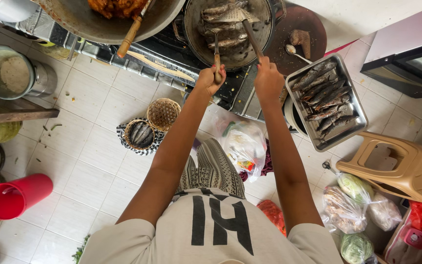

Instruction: The person chops green vegetables on a cutting board and places the pieces into a striped bag. They then return to the stove and use a slotted spoon to turn and remove fried fish from a pan into a metal tray.

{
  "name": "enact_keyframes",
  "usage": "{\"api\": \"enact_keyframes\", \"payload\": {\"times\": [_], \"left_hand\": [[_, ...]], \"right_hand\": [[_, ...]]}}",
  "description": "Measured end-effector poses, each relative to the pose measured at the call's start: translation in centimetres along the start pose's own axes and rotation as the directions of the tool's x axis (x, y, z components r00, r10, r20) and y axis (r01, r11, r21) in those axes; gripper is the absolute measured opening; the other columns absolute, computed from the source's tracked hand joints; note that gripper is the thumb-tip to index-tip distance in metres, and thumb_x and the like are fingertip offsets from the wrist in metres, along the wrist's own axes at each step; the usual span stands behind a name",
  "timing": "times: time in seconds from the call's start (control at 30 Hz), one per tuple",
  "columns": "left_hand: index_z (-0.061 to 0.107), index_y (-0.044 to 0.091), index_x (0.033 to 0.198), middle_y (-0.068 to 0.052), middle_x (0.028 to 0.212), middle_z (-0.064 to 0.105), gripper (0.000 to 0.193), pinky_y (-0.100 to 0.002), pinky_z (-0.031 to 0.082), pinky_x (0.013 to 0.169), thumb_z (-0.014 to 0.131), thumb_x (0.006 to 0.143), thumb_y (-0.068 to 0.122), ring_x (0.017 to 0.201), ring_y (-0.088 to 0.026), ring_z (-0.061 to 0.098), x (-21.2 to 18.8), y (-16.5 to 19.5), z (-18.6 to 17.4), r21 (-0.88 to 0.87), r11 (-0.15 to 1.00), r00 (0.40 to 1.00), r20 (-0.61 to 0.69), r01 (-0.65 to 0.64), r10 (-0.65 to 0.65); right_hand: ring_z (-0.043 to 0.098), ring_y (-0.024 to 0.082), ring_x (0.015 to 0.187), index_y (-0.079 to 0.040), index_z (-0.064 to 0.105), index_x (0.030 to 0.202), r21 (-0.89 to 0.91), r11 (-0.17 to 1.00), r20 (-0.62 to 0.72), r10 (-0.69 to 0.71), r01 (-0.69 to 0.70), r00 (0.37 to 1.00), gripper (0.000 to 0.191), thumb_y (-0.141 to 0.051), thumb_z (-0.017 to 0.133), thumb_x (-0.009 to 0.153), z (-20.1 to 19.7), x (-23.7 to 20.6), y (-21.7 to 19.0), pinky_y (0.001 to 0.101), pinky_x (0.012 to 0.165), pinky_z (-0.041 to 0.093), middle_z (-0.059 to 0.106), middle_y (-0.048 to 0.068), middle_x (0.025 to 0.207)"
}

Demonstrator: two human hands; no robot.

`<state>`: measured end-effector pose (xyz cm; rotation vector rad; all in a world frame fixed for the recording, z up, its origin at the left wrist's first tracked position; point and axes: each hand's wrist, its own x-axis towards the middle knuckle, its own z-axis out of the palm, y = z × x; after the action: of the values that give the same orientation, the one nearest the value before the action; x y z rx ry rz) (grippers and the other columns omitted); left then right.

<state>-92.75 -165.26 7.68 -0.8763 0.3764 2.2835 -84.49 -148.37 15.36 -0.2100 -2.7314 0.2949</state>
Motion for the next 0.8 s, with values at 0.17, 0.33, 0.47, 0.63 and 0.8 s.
{"api": "enact_keyframes", "payload": {"times": [0.17,0.33,0.47,0.63,0.8], "left_hand": [[0.048,-0.007,0.123,-0.017,0.103,0.060,0.022,-0.028,0.059,0.064,0.041,0.108,0.008,0.077,-0.021,0.061,0.4,1.1,1.1,-0.118,0.991,0.998,0.020,0.065,-0.063],[0.046,-0.005,0.120,-0.020,0.107,0.061,0.021,-0.028,0.058,0.064,0.039,0.106,0.009,0.079,-0.022,0.060,1.0,1.8,1.8,-0.167,0.985,0.999,-0.019,0.038,-0.042],[0.048,-0.013,0.124,-0.019,0.105,0.059,0.029,-0.029,0.060,0.067,0.041,0.107,0.009,0.080,-0.023,0.061,0.5,2.5,1.5,-0.213,0.968,0.985,0.137,0.135,-0.107],[0.047,-0.010,0.123,-0.019,0.106,0.061,0.025,-0.029,0.058,0.070,0.043,0.108,0.010,0.085,-0.024,0.063,-2.0,2.3,-0.2,-0.131,0.983,0.988,0.096,0.130,-0.118],[0.054,-0.007,0.121,-0.013,0.100,0.062,0.027,-0.026,0.056,0.067,0.040,0.108,0.013,0.078,-0.017,0.059,-4.9,0.2,-3.9,0.129,0.991,0.987,0.150,0.039,-0.059]], "right_hand": [[0.072,0.035,0.071,-0.010,0.062,0.114,0.065,0.997,-0.017,0.046,-0.044,0.999,0.013,-0.018,0.064,0.104,-0.2,-0.7,0.6,0.0450,0.057,0.056,0.073,0.012,0.089],[0.072,0.035,0.074,-0.010,0.064,0.115,0.146,0.982,-0.022,0.124,-0.119,0.992,0.015,-0.017,0.065,0.102,-0.8,-0.7,1.1,0.0466,0.059,0.053,0.072,0.014,0.087],[0.073,0.035,0.077,-0.009,0.064,0.116,0.205,0.973,-0.097,0.130,-0.108,0.987,0.013,-0.014,0.065,0.104,-1.5,-0.9,1.5,0.0460,0.060,0.053,0.073,0.015,0.089],[0.073,0.030,0.071,-0.009,0.065,0.132,0.218,0.973,-0.113,0.100,-0.073,0.989,0.032,-0.018,0.063,0.101,-0.9,1.4,0.3,0.0403,0.058,0.058,0.073,0.015,0.092],[0.070,0.031,0.066,-0.012,0.066,0.135,-0.043,0.995,-0.087,-0.098,0.095,0.991,0.031,-0.017,0.061,0.105,0.1,4.5,-2.1,0.0423,0.057,0.056,0.069,0.013,0.089]]}}
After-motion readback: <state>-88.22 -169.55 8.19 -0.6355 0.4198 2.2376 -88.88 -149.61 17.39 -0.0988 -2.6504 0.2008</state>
